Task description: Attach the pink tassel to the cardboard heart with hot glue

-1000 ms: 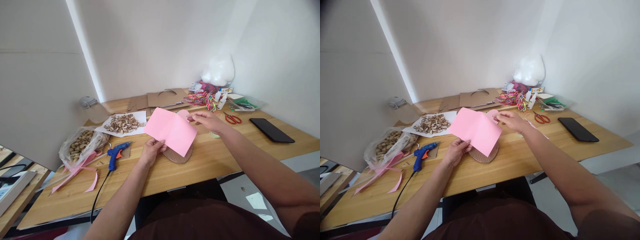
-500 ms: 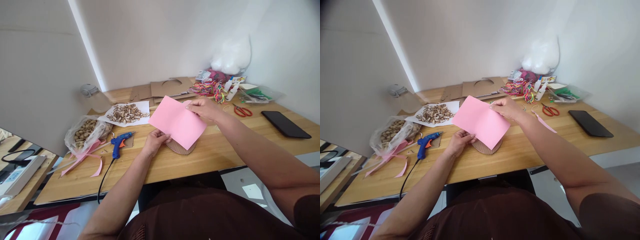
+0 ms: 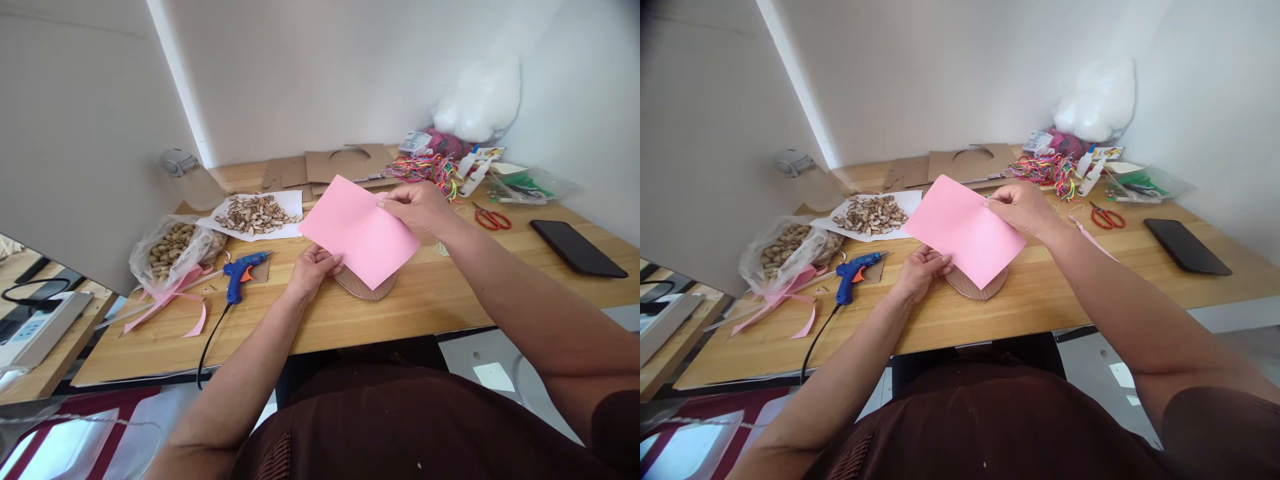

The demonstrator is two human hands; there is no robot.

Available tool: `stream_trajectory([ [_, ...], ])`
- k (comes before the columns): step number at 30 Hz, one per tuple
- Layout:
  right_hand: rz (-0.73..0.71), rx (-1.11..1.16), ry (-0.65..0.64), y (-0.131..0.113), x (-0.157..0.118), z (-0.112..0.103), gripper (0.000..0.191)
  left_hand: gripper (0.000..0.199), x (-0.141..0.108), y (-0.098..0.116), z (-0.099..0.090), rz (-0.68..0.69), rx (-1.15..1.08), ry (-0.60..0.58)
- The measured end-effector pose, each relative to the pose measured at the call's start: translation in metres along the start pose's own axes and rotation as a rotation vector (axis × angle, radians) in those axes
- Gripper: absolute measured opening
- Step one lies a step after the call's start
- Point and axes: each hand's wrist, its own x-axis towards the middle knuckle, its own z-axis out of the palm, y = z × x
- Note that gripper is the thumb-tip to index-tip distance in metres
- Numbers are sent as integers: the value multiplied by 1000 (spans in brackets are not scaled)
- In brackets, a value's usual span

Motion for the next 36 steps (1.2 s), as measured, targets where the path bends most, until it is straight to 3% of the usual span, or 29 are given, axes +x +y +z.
stream_trajectory([
  [4, 37, 5, 18, 2, 4, -3, 25, 68, 0, 2, 1, 66, -46, 47],
  [9, 87, 36, 21, 10, 8, -1, 26, 69, -1, 2, 2, 114, -85, 64],
  [16, 100, 112, 41, 12, 6, 3, 22, 59, 0, 4, 3, 99, -107, 65],
  [27, 32, 32, 46, 2, -1, 5, 26, 47, -1, 5, 5, 85, -80, 145],
  [30, 59, 109, -11, 0, 1, 4, 29, 49, 0, 5, 5, 91, -70, 163],
  [36, 258, 404, -195, 2, 12, -1, 31, 49, 0, 5, 5, 90, -36, 155],
])
